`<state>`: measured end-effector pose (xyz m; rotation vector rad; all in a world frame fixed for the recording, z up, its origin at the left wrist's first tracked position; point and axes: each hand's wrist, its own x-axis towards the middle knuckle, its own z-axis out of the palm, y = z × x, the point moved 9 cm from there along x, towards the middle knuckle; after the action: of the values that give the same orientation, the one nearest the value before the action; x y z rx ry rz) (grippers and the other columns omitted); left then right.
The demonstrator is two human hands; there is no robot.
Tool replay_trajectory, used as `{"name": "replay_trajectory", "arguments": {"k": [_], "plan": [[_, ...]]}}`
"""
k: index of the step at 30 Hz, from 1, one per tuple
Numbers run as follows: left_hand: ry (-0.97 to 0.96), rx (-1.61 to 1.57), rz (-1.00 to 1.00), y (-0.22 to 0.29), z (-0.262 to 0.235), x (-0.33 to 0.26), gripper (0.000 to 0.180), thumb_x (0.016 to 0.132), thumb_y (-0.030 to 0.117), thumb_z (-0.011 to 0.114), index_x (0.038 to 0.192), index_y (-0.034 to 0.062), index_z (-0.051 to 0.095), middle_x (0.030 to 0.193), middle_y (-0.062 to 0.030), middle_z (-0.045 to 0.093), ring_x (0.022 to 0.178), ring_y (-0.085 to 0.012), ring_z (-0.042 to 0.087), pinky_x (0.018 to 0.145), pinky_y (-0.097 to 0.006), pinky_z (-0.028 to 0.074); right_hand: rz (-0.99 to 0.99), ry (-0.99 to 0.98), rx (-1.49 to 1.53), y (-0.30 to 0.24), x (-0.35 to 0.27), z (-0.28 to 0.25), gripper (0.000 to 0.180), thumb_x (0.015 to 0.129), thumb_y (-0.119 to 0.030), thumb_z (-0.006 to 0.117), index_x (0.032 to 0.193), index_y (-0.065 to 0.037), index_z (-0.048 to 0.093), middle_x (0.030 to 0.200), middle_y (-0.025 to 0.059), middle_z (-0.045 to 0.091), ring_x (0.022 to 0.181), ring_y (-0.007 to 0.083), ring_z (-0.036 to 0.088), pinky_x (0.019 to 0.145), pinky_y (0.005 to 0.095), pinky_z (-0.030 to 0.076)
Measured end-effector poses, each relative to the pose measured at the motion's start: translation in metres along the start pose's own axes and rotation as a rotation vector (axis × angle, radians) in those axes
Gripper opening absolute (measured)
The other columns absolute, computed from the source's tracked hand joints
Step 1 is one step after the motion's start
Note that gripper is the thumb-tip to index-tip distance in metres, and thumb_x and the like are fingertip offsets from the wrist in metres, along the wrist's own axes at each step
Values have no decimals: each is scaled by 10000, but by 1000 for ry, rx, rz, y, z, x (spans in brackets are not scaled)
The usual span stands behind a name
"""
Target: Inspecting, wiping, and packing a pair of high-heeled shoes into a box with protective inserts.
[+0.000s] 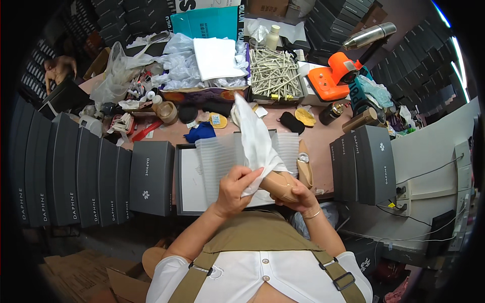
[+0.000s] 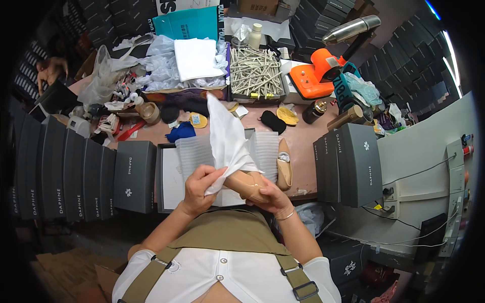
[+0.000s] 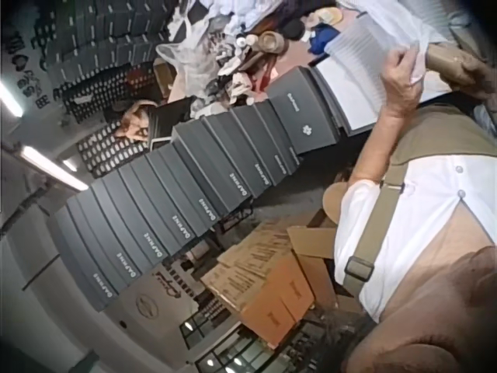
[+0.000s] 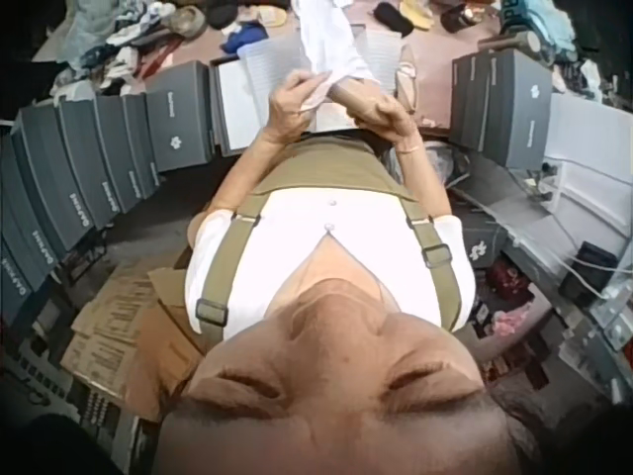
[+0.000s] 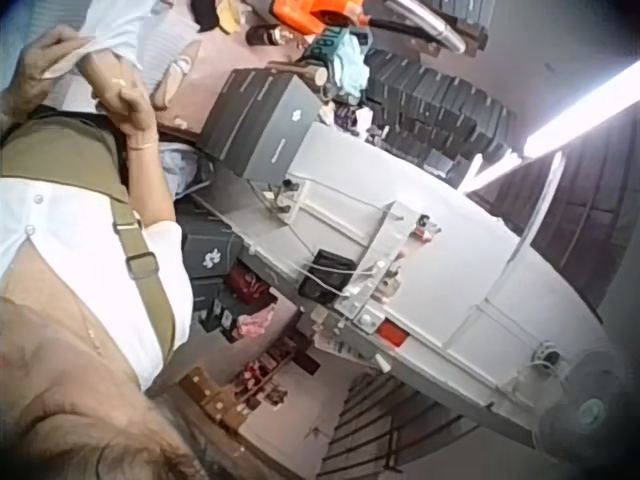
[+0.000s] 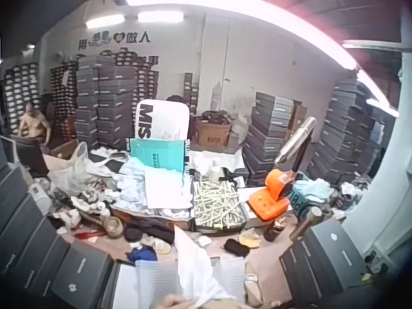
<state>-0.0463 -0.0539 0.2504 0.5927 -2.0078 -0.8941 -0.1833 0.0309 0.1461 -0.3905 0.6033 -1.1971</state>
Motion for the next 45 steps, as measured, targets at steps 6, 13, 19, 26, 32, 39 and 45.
{"name": "replay_trajectory", "arguments": {"k": [6,13,19,26,32,39,45], "plan": [[110,51,257,31,4,19,542,557,-19,641,1094,51,667,801,-54,507,646,-212,522,554,-310,433,-356,468,-539,-6,17,22,436,872,-152,595,1268,-33,455,1237,102,518,1118,226,532,962,396,446],[-139,-104,368,38,39,-10,486,591,-38,595,1068,18,666,766,-55,509,602,-205,512,530,-313,430,-423,251,89,-18,5,4,449,954,-264,467,1320,-6,428,1332,132,484,1210,241,482,1031,371,391],[-179,-122,322,37,48,-33,489,616,-53,579,1094,13,652,773,-67,545,623,-209,547,546,-311,455,-348,265,80,-20,30,-8,399,908,-276,494,1229,-40,498,1284,145,517,1173,287,504,975,375,420],[-695,-105,106,10,59,-49,624,818,251,703,1340,34,437,1131,-134,573,959,-274,601,789,-324,504,-385,264,-98,-18,35,2,371,880,-284,512,1172,-55,526,1252,155,531,1165,310,499,945,385,429],[308,-1342,-1114,-98,50,-101,702,839,433,657,1365,49,395,1264,-95,532,1138,-248,528,966,-405,434,-627,220,-1677,9,58,84,348,856,-291,528,1123,-68,550,1225,163,542,1158,330,495,919,394,436],[577,-761,-751,-112,-37,-55,469,832,211,650,1203,-35,505,1109,-137,597,1011,-232,599,905,-387,476,-571,132,-1096,-13,11,58,731,853,-238,649,1427,-22,250,1441,216,304,1275,329,405,1030,395,358],[-556,-210,-112,-57,128,-15,745,815,189,710,1398,-14,292,967,-142,617,810,-199,630,724,-279,510,-678,787,-21,-56,-52,-62,654,879,-333,635,1357,4,343,1274,124,487,1154,252,503,990,382,409]]}}
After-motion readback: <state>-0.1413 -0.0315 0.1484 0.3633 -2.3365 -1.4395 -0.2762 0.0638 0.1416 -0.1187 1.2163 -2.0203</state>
